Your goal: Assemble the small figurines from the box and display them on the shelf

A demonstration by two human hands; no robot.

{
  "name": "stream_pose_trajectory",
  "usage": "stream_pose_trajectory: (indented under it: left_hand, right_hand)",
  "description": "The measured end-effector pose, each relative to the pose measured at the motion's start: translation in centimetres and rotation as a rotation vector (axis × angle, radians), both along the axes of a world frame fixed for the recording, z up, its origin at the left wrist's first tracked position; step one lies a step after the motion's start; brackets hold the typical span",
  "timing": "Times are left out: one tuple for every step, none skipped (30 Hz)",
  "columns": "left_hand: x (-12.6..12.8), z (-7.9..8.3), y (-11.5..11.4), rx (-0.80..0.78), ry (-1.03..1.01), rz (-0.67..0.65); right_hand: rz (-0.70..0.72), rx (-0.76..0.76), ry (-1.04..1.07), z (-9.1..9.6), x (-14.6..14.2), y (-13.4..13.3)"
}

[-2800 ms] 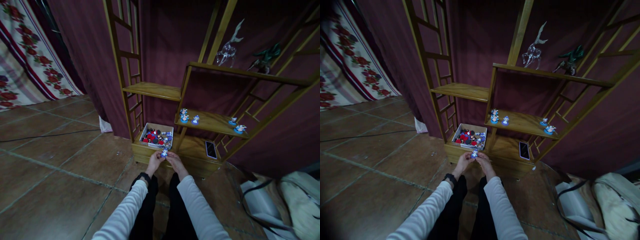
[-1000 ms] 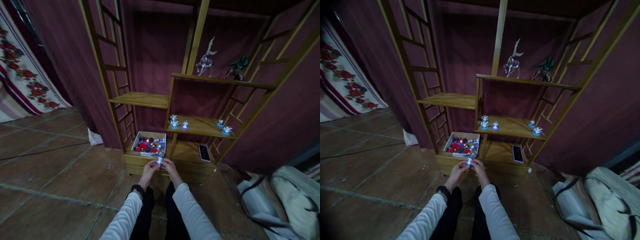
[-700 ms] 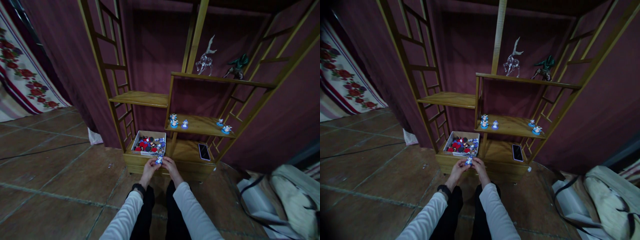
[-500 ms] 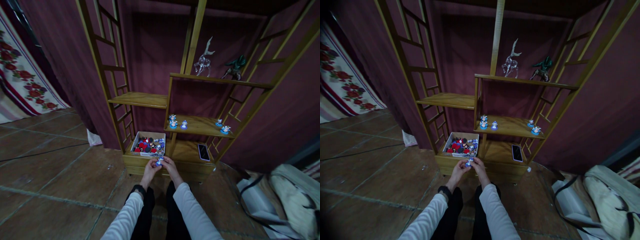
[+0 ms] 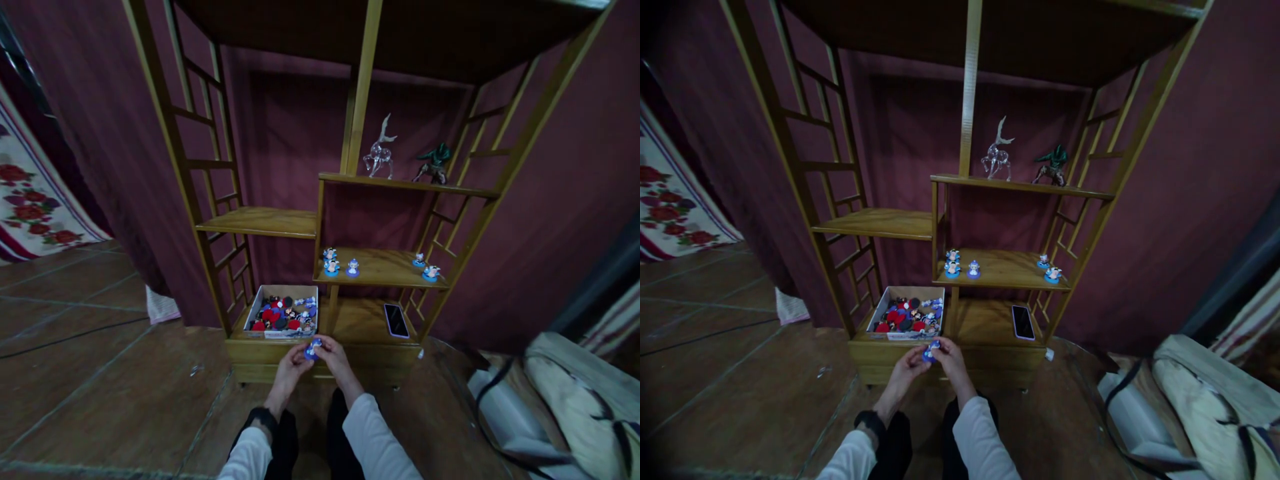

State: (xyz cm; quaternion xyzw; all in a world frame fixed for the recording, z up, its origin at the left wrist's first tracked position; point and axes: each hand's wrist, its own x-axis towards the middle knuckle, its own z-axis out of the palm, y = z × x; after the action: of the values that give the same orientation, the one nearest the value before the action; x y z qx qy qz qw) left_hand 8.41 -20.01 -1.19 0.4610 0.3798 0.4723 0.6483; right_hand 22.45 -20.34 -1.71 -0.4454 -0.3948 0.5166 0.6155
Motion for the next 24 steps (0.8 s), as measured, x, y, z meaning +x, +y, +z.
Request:
stream_pose_trajectory:
  left_hand:
    - [0.0,-0.1,0.1,0.002,-0.002,-0.009]
    - [0.0,-0.2,0.2,0.004,-0.005,-0.018]
    - [0.1,-0.4,0.2,0.005,-0.008,-0.026]
    - [0.1,-0.5,0.3,0.006,-0.008,-0.033]
    - [0.2,-0.7,0.4,0.006,-0.006,-0.04]
    - [0.3,-0.8,0.5,0.005,-0.001,-0.049]
    - [0.4,-0.9,0.6,0.003,0.004,-0.06]
    - [0.6,-0.9,0.6,0.001,0.007,-0.071]
    - [0.7,-0.9,0.6,-0.003,0.007,-0.08]
    - [0.8,-1.0,0.7,-0.006,0.003,-0.086]
    - [0.9,-1.0,0.7,-0.009,-0.004,-0.089]
    - [1.0,-1.0,0.7,-0.013,-0.01,-0.092]
    - [1.1,-1.0,0.7,-0.015,-0.012,-0.097]
    - [1.1,-1.1,0.7,-0.013,-0.01,-0.104]
    - [1.2,-1.1,0.8,-0.009,-0.004,-0.113]
    - [1.2,-1.2,0.8,-0.005,0.004,-0.123]
    - [1.2,-1.3,0.8,-0.002,0.012,-0.133]
    - [1.3,-1.4,0.9,-0.002,0.018,-0.142]
    - [1.4,-1.5,0.9,-0.005,0.02,-0.148]
    - [1.5,-1.6,0.9,-0.01,0.022,-0.153]
    - [1.6,-1.6,0.9,-0.015,0.023,-0.157]
    - [1.8,-1.5,0.9,-0.018,0.024,-0.159]
    - [1.9,-1.5,0.9,-0.02,0.026,-0.16]
    - [2.0,-1.3,0.8,-0.021,0.028,-0.16]
  right_hand:
    - [0.011,0.008,-0.005,-0.1,0.1,0.0]
    - [0.017,0.016,-0.007,-0.2,0.2,-0.1]
    - [0.021,0.024,-0.008,-0.3,0.2,-0.1]
    - [0.022,0.03,-0.006,-0.3,0.2,-0.2]
    - [0.02,0.036,-0.002,-0.4,0.3,-0.3]
    - [0.011,0.044,0.002,-0.4,0.3,-0.3]
    - [-0.001,0.054,0.004,-0.4,0.3,-0.4]
    - [-0.012,0.065,0.002,-0.4,0.4,-0.5]
    - [-0.02,0.075,-0.003,-0.4,0.5,-0.6]
    - [-0.028,0.084,-0.011,-0.4,0.5,-0.7]
    - [-0.034,0.091,-0.022,-0.4,0.6,-0.7]
    - [-0.037,0.095,-0.037,-0.5,0.7,-0.7]
    - [-0.04,0.095,-0.055,-0.6,0.8,-0.7]
    - [-0.044,0.091,-0.078,-0.7,0.9,-0.7]
    - [-0.048,0.084,-0.105,-0.8,1.0,-0.7]
    - [-0.052,0.076,-0.136,-0.9,1.1,-0.7]
    - [-0.056,0.069,-0.168,-1.0,1.2,-0.7]
    - [-0.059,0.063,-0.198,-1.1,1.4,-0.8]
    - [-0.061,0.059,-0.227,-1.1,1.5,-0.8]
    - [-0.063,0.057,-0.252,-1.1,1.6,-0.9]
    - [-0.064,0.056,-0.271,-1.0,1.7,-0.9]
    - [-0.065,0.055,-0.285,-1.0,1.8,-1.0]
    - [-0.066,0.053,-0.295,-0.9,1.9,-1.0]
    - [-0.067,0.05,-0.301,-0.9,2.0,-1.0]
